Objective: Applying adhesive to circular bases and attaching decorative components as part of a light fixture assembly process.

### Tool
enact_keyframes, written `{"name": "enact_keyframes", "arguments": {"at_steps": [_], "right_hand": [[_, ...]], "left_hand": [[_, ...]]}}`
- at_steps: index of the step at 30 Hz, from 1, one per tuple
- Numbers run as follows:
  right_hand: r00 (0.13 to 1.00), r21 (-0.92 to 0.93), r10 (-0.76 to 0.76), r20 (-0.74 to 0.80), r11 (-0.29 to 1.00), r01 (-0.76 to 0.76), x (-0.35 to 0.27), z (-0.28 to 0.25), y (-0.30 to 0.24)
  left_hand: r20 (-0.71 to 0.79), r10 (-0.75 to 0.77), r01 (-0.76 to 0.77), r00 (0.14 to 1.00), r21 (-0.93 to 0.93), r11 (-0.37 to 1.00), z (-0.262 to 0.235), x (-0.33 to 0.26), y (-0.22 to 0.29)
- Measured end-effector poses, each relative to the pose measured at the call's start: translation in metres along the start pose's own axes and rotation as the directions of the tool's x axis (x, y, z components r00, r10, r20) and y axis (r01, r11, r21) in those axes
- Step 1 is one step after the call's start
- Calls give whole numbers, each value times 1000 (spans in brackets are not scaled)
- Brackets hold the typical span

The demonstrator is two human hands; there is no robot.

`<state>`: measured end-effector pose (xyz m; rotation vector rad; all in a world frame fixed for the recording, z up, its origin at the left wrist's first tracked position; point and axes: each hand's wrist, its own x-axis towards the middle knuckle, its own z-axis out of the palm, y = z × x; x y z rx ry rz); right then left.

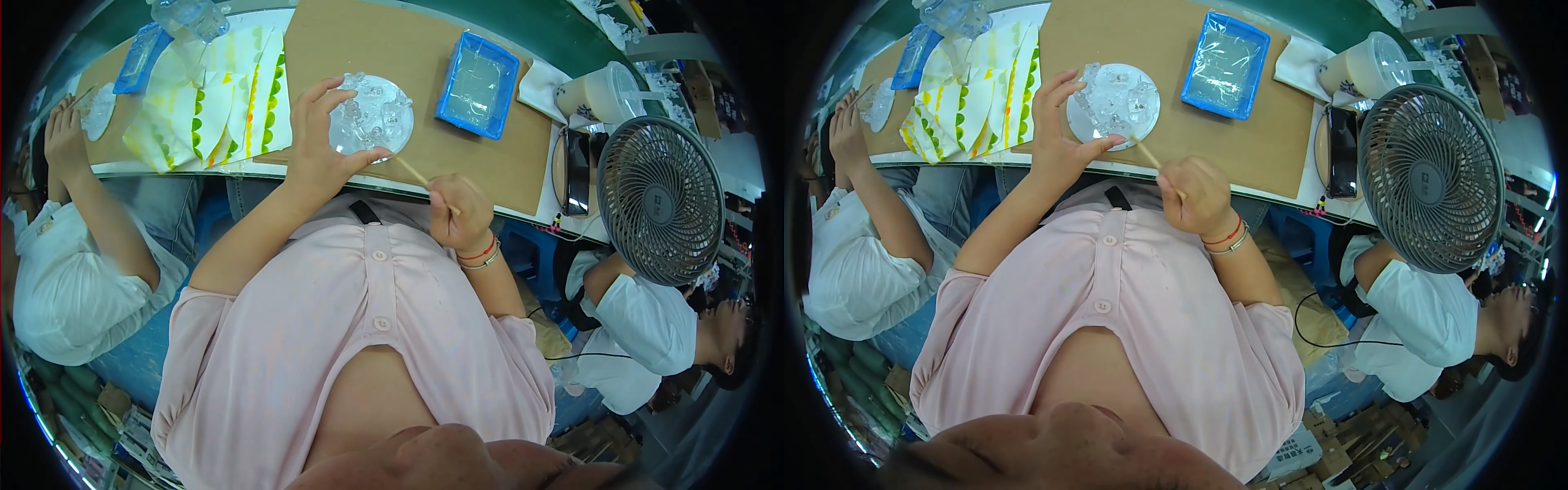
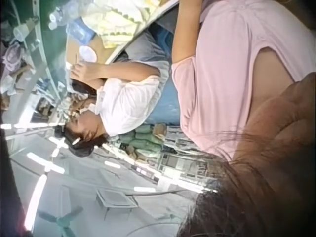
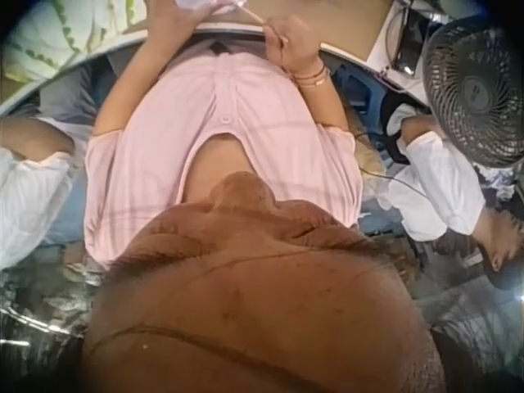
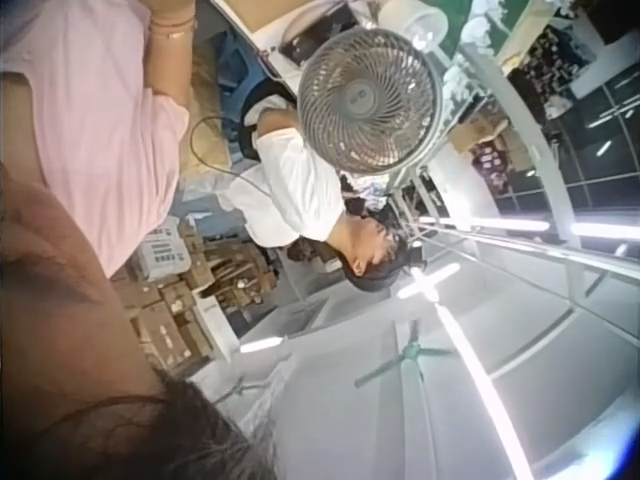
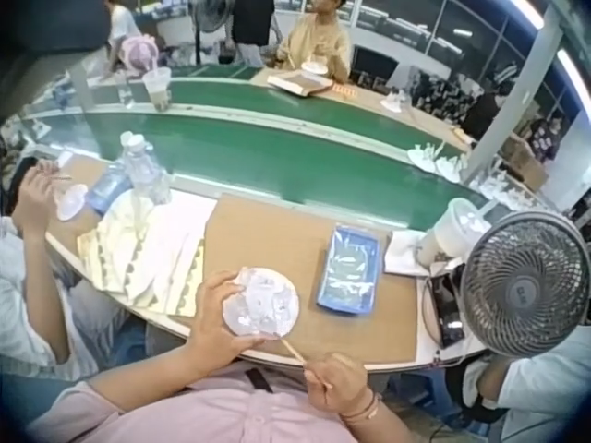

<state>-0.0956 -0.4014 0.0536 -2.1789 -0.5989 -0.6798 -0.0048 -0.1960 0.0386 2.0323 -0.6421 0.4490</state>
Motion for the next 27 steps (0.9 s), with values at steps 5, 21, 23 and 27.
{"name": "enact_keyframes", "arguments": {"at_steps": [5, 21, 23, 27], "right_hand": [[989, -43, 41, -139, 998, -47, -2, -10, 7], [981, -55, 136, -140, 988, -144, 7, -6, 29], [982, -70, 94, -166, 992, -107, 13, -5, 32], [985, -85, 2, -173, 996, -17, 27, 3, 40]], "left_hand": [[27, -2, 2, 1000, -3, 1000, -6, 5, 3], [123, -37, 37, 992, 4, 999, -17, 7, 2], [149, -30, 33, 988, -16, 999, -20, 9, 1], [215, -44, 57, 976, -54, 997, -24, 14, -3]]}}
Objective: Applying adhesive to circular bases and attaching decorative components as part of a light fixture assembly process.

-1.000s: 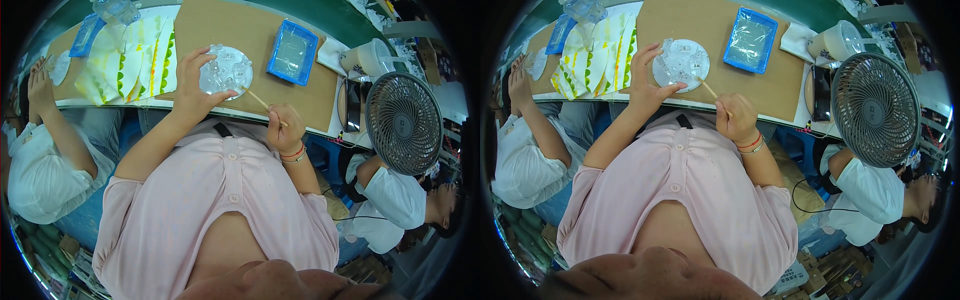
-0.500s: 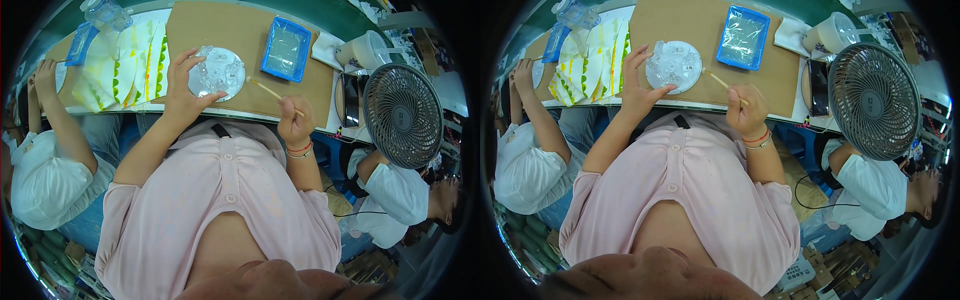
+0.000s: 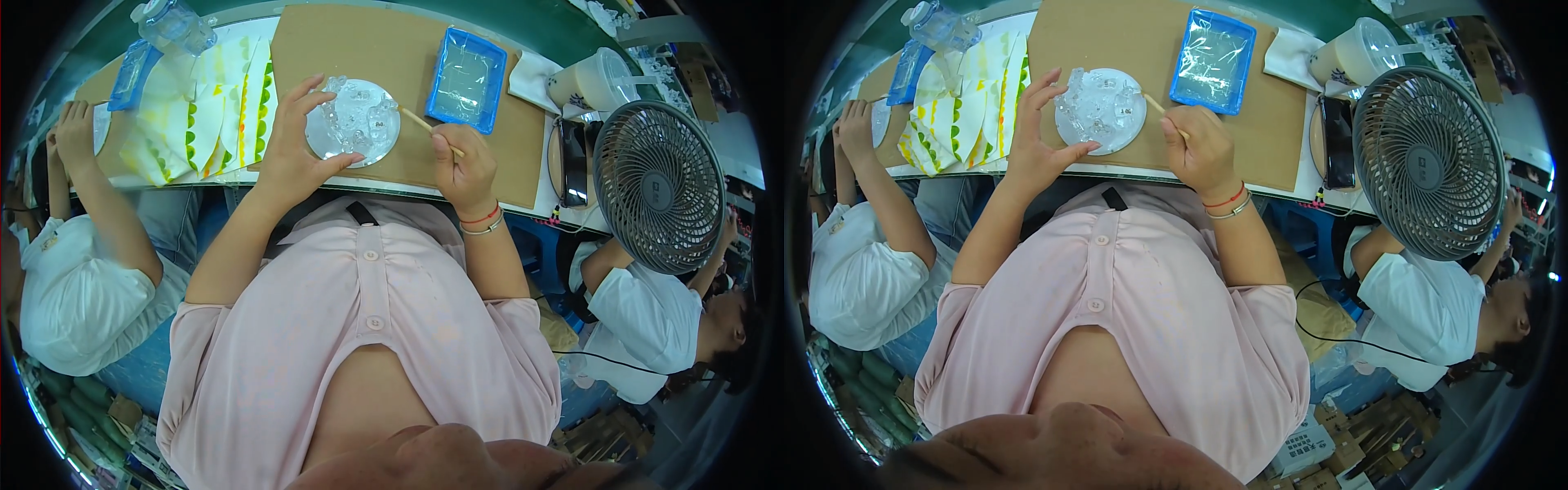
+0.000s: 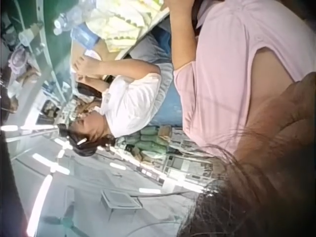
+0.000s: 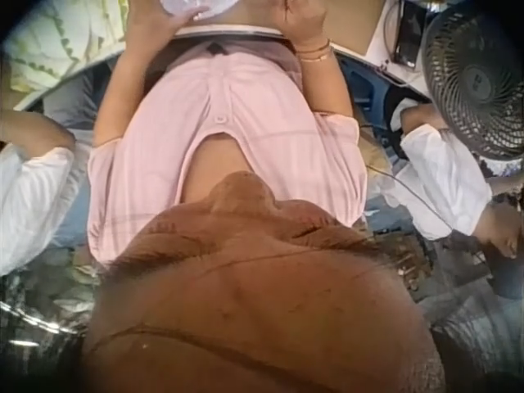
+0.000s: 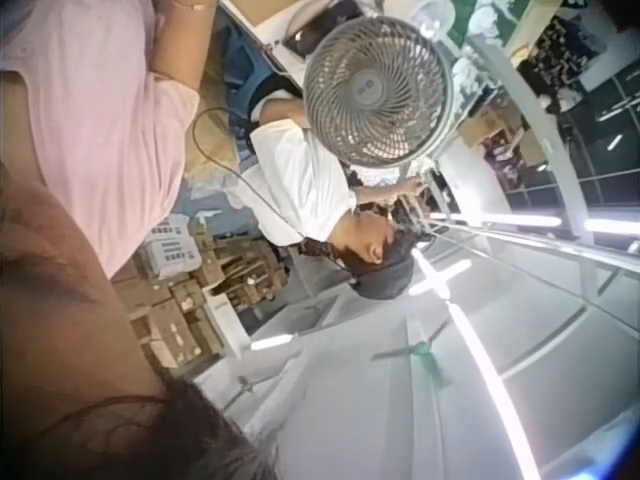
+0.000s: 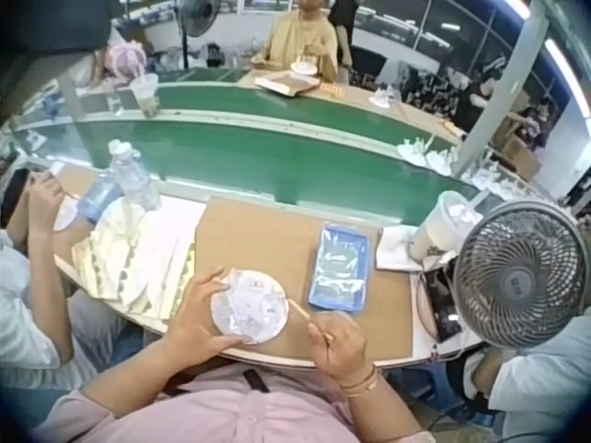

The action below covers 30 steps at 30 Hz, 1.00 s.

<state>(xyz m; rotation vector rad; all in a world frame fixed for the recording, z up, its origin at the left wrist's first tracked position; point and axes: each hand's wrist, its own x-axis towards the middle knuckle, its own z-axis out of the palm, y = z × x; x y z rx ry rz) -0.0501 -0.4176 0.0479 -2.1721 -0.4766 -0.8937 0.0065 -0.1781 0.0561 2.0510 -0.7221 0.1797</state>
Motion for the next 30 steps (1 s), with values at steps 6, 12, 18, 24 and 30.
{"name": "enact_keyframes", "arguments": {"at_steps": [6, 12, 18, 24, 30], "right_hand": [[996, 45, 67, 61, 997, -70, -13, -12, -1], [999, 50, 25, 26, 998, -27, 1, 2, 6], [997, 74, 47, 54, 996, -51, -18, -15, -3], [991, 84, 60, 116, 994, -70, -33, -23, -29], [991, 82, -20, 131, 997, 9, -35, -11, -27]], "left_hand": [[2, -15, 15, 1000, -16, 1000, 0, 1, -2], [-4, 7, -7, 1000, -26, 1000, 1, 2, -2], [-28, 19, -20, 999, -18, 1000, 4, 1, -3], [-56, 36, -37, 998, -5, 999, 9, 1, -1], [-60, 14, -14, 998, 4, 1000, 14, 1, 2]]}}
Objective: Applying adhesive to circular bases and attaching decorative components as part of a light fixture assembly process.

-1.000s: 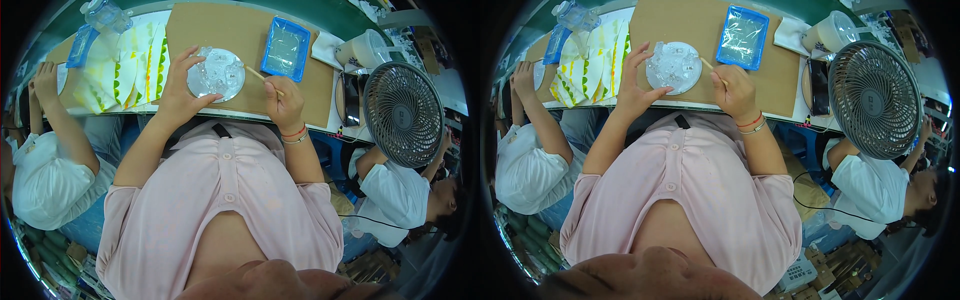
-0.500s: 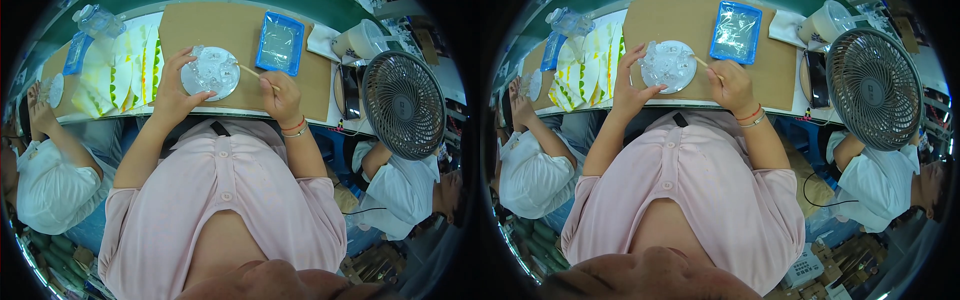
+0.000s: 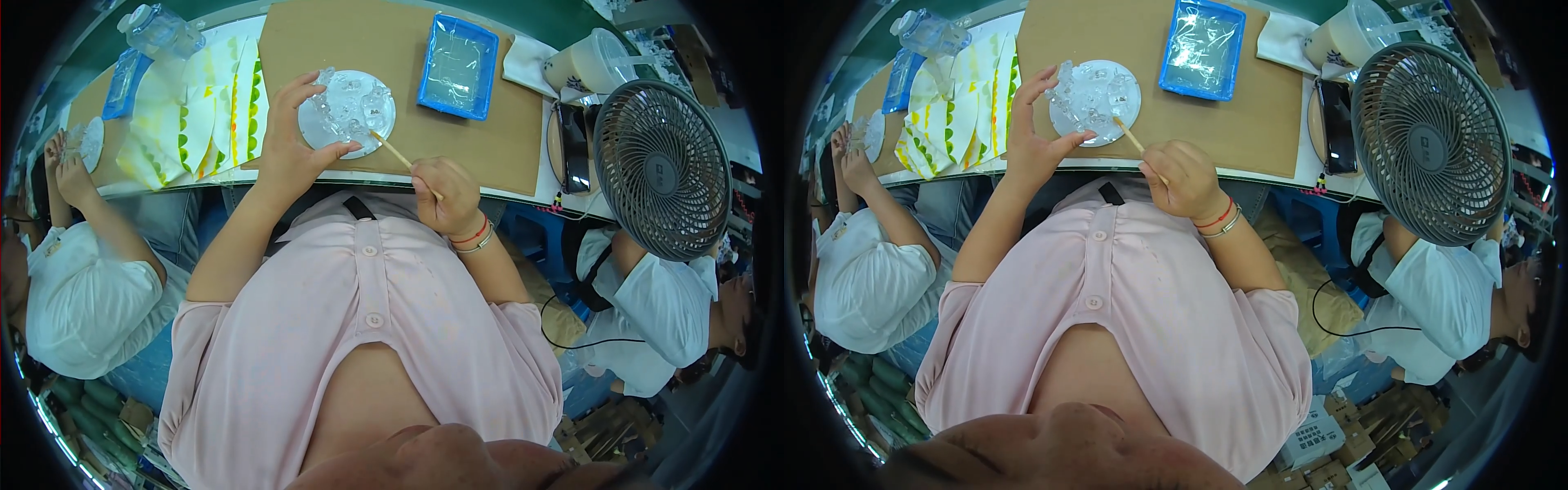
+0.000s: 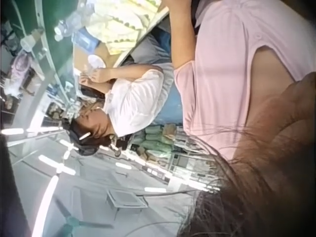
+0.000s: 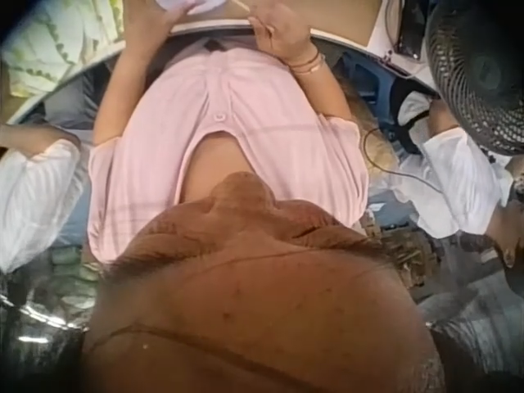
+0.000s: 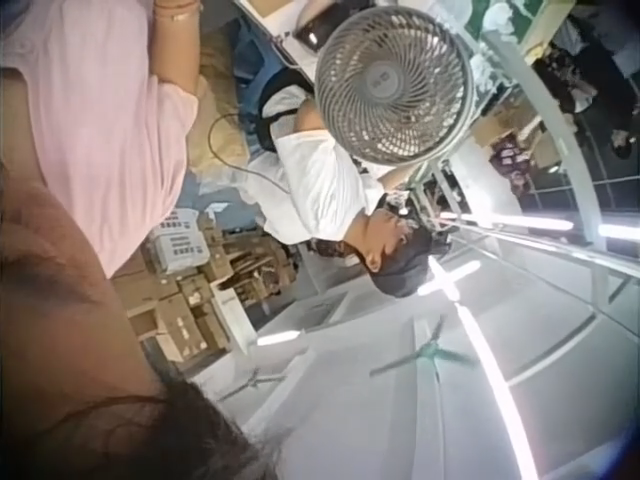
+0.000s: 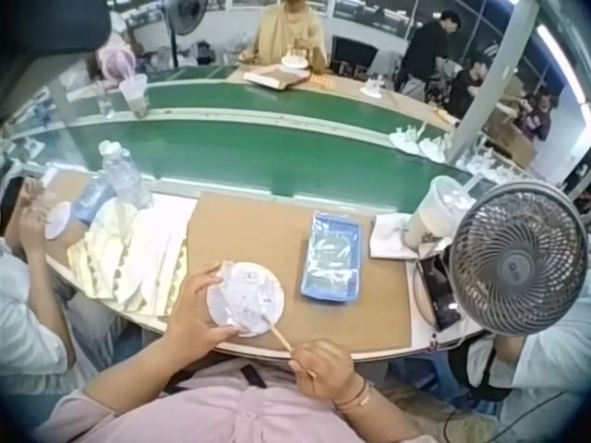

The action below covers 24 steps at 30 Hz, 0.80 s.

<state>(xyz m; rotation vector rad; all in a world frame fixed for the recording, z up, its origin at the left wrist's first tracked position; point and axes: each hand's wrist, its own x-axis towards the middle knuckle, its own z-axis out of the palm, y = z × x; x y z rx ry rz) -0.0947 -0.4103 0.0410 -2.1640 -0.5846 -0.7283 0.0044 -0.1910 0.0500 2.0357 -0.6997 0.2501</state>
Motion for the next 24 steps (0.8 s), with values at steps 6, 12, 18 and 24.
{"name": "enact_keyframes", "arguments": {"at_steps": [6, 12, 18, 24], "right_hand": [[998, -15, 29, -50, 999, -30, 2, -22, -14], [894, -178, 188, -407, 944, -279, 11, -58, -4], [860, -168, 274, -431, 912, -374, 27, -43, 34], [875, -170, 286, -390, 912, -374, 25, -38, 38]], "left_hand": [[-105, 82, -74, 991, 73, 995, 8, 1, -3], [-180, 60, -58, 982, 15, 998, 21, 2, -9], [-52, 122, -117, 991, 87, 989, -5, 8, -3], [35, -34, 31, 999, 75, 997, -23, 6, -16]]}}
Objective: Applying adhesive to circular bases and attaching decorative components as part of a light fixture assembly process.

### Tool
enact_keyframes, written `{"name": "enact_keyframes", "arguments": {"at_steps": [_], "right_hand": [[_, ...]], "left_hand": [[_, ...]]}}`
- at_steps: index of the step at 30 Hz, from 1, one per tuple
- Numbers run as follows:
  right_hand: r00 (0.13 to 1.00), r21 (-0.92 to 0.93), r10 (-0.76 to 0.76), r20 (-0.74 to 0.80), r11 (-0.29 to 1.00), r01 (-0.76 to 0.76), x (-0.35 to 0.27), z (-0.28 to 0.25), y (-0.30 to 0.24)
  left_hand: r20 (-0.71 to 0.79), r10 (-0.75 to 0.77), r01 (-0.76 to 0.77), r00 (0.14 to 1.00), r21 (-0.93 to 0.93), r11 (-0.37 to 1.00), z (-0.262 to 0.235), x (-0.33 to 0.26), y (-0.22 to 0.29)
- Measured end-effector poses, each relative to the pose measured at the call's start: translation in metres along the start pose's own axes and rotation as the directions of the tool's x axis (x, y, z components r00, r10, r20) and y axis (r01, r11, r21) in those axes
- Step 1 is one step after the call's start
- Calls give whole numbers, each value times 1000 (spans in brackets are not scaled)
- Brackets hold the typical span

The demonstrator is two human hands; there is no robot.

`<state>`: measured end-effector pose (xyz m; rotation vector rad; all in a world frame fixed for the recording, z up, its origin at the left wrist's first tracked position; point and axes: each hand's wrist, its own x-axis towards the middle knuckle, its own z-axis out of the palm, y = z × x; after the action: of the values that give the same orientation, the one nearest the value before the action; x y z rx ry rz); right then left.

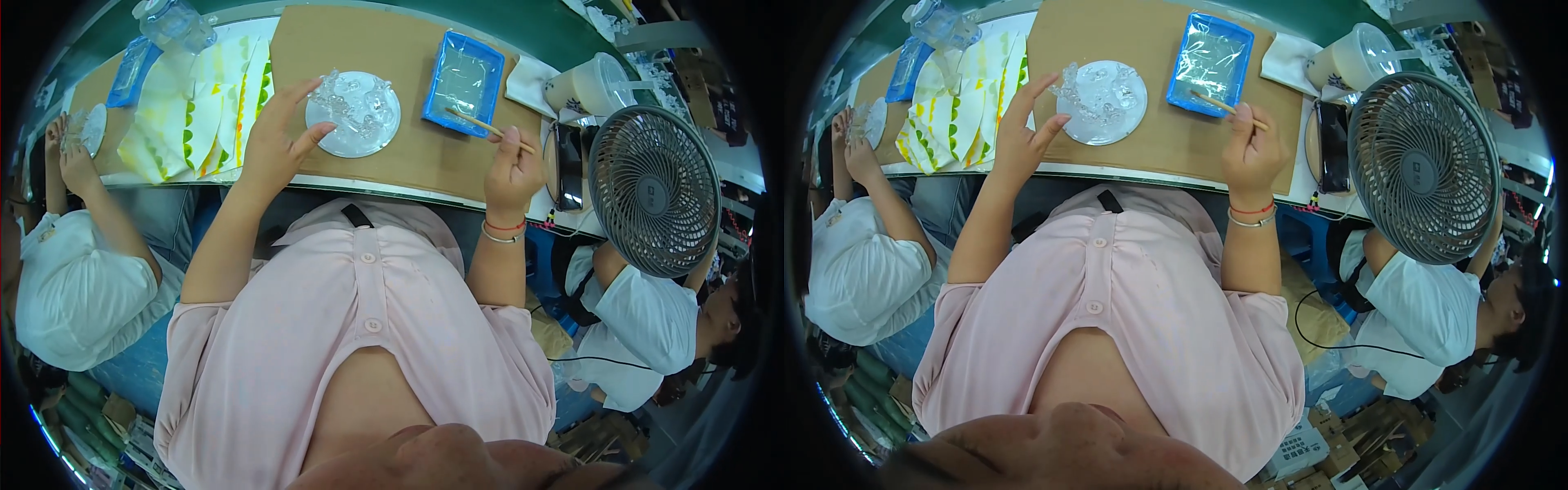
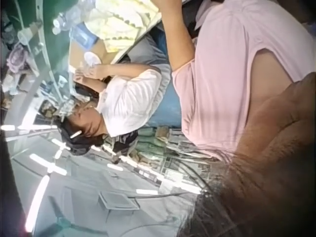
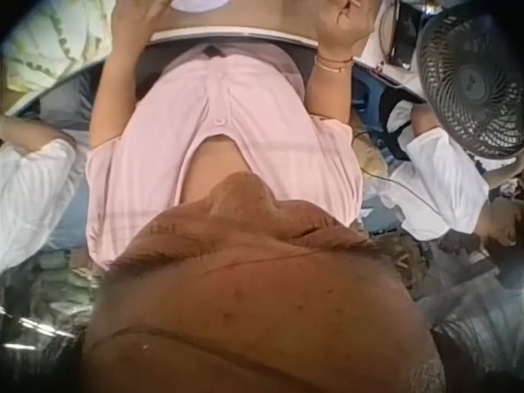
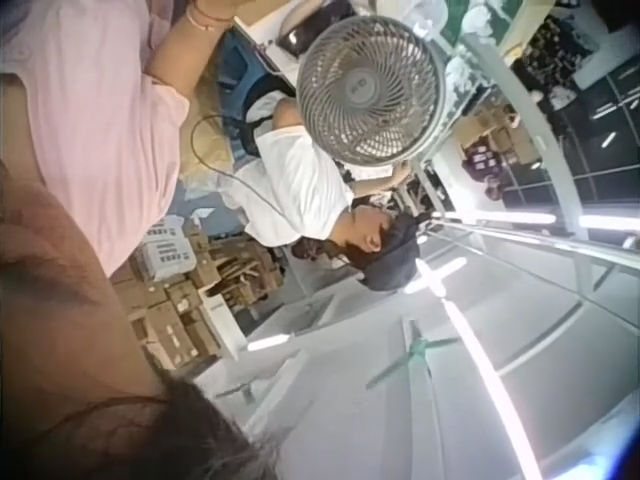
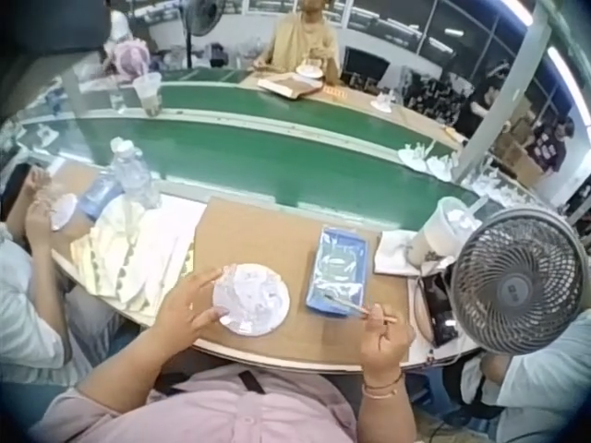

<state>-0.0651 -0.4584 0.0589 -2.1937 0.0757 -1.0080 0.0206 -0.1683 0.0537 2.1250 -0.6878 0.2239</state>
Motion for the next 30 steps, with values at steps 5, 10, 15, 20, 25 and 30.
{"name": "enact_keyframes", "arguments": {"at_steps": [5, 10, 15, 20, 25, 30], "right_hand": [[997, 63, -73, -22, 995, 74, -7, -17, -24], [993, 194, -95, 70, 978, 80, -26, 2, -34], [974, 128, -143, 174, 984, 121, -26, 24, -30], [971, 128, -159, 178, 982, 137, -21, 26, -31], [976, 125, -150, 159, 984, 131, -17, 33, -26], [972, 125, -130, 195, 986, 107, -19, 26, -31]], "left_hand": [[-7, -55, 55, 998, -7, 998, 2, 0, -5], [-43, -50, 50, 998, -12, 999, 3, 4, 0], [-58, -48, 46, 997, -36, 998, 2, 6, 0], [-80, -49, 46, 996, -33, 998, 1, 5, -1], [-89, -70, 65, 994, -59, 996, -1, 6, 0], [-33, -115, 113, 993, -70, 991, -4, 4, 0]]}}
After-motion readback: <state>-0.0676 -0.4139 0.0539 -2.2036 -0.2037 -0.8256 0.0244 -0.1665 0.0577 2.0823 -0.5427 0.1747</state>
